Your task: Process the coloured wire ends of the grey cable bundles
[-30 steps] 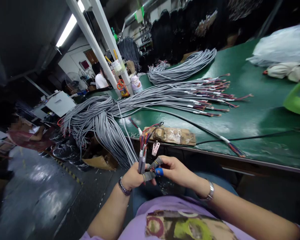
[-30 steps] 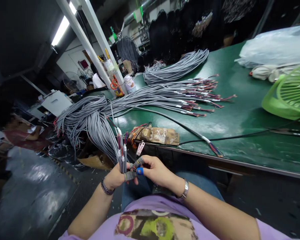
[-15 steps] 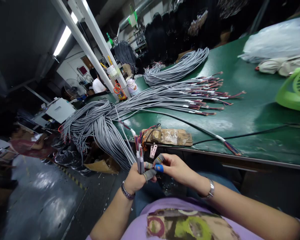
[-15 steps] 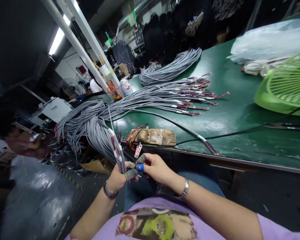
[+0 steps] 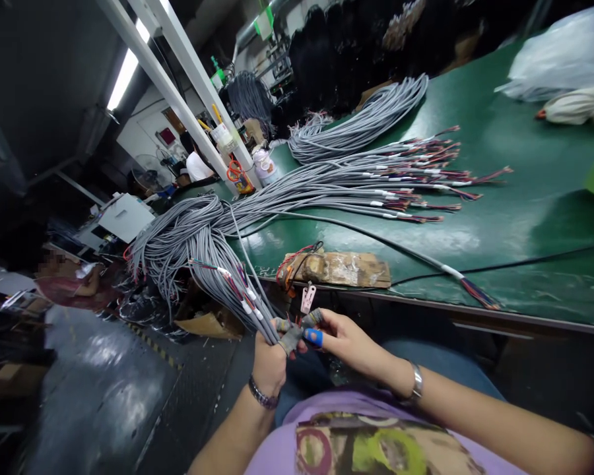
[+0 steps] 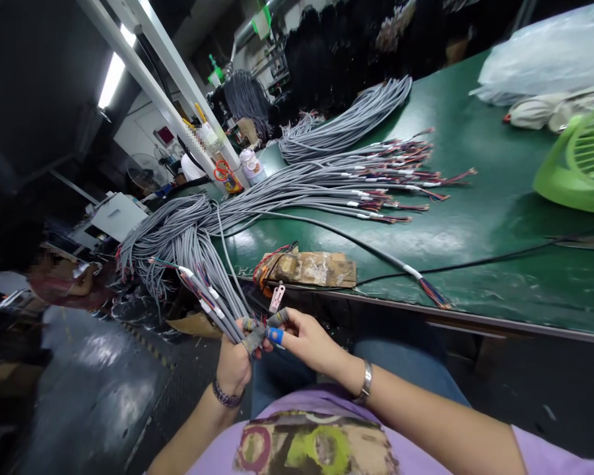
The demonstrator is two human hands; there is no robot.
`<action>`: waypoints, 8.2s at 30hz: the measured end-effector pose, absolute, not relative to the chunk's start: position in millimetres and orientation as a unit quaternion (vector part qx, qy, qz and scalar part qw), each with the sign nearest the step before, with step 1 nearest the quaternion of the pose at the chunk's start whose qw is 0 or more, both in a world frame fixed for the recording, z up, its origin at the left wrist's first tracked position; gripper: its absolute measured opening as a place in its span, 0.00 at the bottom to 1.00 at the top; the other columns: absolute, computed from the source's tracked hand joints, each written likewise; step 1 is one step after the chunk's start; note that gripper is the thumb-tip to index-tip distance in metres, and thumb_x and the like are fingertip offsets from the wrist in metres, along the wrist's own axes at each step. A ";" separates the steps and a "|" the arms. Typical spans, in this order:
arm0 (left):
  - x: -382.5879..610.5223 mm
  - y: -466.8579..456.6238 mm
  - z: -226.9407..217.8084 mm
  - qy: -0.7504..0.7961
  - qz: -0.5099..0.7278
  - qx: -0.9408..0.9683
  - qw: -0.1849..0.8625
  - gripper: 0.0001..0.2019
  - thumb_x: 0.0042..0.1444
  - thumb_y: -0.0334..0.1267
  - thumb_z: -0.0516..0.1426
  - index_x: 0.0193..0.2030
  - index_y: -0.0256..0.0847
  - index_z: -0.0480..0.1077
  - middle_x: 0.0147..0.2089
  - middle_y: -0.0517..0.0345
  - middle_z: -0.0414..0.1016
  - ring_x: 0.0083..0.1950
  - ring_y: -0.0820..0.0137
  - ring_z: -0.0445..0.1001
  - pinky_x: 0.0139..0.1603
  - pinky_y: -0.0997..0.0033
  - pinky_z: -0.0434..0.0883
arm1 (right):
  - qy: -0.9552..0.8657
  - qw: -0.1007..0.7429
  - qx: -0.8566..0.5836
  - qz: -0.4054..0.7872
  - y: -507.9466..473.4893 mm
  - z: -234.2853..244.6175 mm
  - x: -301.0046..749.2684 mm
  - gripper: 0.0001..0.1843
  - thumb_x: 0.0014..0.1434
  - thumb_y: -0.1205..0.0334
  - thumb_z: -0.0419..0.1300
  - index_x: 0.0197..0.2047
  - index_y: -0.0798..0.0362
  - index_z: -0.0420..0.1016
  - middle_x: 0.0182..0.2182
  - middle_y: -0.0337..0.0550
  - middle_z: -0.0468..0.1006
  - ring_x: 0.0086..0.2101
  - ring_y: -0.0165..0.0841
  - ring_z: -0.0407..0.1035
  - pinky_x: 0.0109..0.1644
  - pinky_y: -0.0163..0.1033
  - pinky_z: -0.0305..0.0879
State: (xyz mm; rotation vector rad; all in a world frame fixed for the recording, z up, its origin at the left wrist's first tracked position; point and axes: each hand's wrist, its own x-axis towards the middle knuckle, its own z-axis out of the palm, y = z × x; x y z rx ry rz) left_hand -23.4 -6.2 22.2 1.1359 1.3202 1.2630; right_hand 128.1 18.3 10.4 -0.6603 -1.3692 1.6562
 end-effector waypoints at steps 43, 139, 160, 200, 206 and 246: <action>-29.3 -0.8 9.5 0.587 0.386 0.530 0.475 0.07 0.46 0.36 0.61 0.22 0.36 0.69 0.17 0.58 0.72 0.18 0.74 0.68 0.18 0.78 0.62 | -0.507 0.434 -0.286 0.687 21.9 -0.9 119.5 0.17 0.51 0.47 0.62 0.28 0.52 0.67 0.18 0.37 0.74 0.22 0.31 0.69 0.30 0.37 0.63; -23.5 13.9 25.3 0.555 0.408 0.462 0.558 0.15 0.41 0.45 0.64 0.21 0.36 0.66 0.15 0.60 0.70 0.17 0.74 0.69 0.15 0.80 0.56 | -0.212 0.523 -0.247 0.788 62.8 -14.5 105.7 0.21 0.41 0.44 0.69 0.26 0.55 0.76 0.22 0.37 0.73 0.24 0.26 0.62 0.30 0.34 0.58; -23.2 6.0 30.7 0.561 0.415 0.467 0.543 0.14 0.41 0.45 0.64 0.21 0.36 0.67 0.15 0.59 0.70 0.17 0.74 0.68 0.16 0.79 0.56 | -0.239 0.447 -0.214 0.835 59.7 -14.9 116.5 0.19 0.52 0.44 0.62 0.32 0.54 0.75 0.26 0.40 0.73 0.26 0.28 0.64 0.28 0.33 0.62; -24.8 -1.4 31.6 0.564 0.453 0.443 0.530 0.12 0.41 0.42 0.63 0.22 0.37 0.67 0.16 0.59 0.70 0.18 0.74 0.69 0.17 0.79 0.57 | -0.219 0.448 -0.244 0.832 57.8 -3.2 120.2 0.11 0.54 0.53 0.63 0.33 0.52 0.76 0.25 0.40 0.75 0.26 0.28 0.67 0.30 0.34 0.66; -16.4 3.0 29.6 0.563 0.487 0.427 0.513 0.15 0.42 0.46 0.63 0.23 0.36 0.67 0.16 0.59 0.70 0.18 0.74 0.69 0.17 0.79 0.57 | -0.222 0.466 -0.233 0.824 58.4 -14.3 117.0 0.13 0.51 0.51 0.65 0.30 0.54 0.75 0.26 0.41 0.76 0.27 0.30 0.68 0.32 0.36 0.65; -30.3 -1.7 10.8 0.552 0.350 0.566 0.503 0.15 0.45 0.46 0.64 0.22 0.35 0.71 0.19 0.56 0.73 0.20 0.74 0.67 0.20 0.77 0.61 | -0.547 0.385 -0.239 0.704 31.9 -1.5 127.2 0.15 0.51 0.50 0.63 0.27 0.54 0.69 0.20 0.39 0.76 0.23 0.32 0.69 0.30 0.37 0.63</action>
